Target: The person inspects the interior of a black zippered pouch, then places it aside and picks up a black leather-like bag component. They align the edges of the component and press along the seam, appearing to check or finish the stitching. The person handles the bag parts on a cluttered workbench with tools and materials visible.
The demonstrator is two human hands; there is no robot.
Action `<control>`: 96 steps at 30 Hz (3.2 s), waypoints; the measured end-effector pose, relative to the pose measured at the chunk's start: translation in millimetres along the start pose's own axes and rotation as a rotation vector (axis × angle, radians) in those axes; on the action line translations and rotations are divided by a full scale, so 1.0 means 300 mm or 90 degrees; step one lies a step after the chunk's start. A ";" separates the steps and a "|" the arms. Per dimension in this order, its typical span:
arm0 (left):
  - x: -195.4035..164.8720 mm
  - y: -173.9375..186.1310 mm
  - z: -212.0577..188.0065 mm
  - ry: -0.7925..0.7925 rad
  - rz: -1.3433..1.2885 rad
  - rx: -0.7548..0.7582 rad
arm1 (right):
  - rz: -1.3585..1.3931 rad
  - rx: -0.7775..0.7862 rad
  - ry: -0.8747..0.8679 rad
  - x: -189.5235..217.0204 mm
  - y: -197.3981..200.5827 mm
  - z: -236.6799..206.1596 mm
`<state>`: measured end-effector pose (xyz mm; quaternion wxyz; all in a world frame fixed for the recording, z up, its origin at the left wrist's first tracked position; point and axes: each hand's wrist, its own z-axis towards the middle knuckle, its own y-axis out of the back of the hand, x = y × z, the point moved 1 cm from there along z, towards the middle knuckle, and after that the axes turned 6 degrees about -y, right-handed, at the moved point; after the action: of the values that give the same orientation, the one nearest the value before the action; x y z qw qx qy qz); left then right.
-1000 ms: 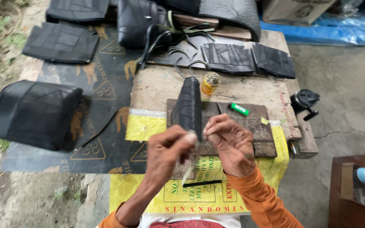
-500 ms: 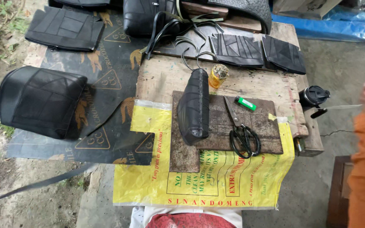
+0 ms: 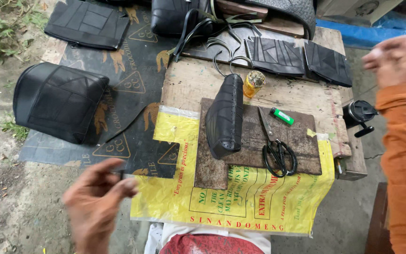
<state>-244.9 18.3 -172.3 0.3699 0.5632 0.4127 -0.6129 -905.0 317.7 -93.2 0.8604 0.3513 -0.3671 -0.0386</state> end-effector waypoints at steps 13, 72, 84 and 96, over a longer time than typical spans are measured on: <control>0.120 -0.504 0.217 0.022 0.021 0.237 | -0.465 -0.034 0.003 0.064 -0.303 -0.232; 0.305 -0.702 0.622 0.248 -0.199 0.317 | 0.717 0.284 -0.460 0.659 -0.799 -0.706; 0.321 -0.717 0.380 0.544 -0.539 0.122 | 0.817 0.124 -0.277 0.779 -0.669 -0.584; 0.354 -0.723 0.326 0.593 -0.618 0.131 | 0.665 0.066 -0.206 0.781 -0.653 -0.553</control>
<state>-491.6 13.0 -256.1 -0.2188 0.5514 0.6746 -0.4393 -587.8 190.4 -155.9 0.6795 0.1539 -0.6217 0.3580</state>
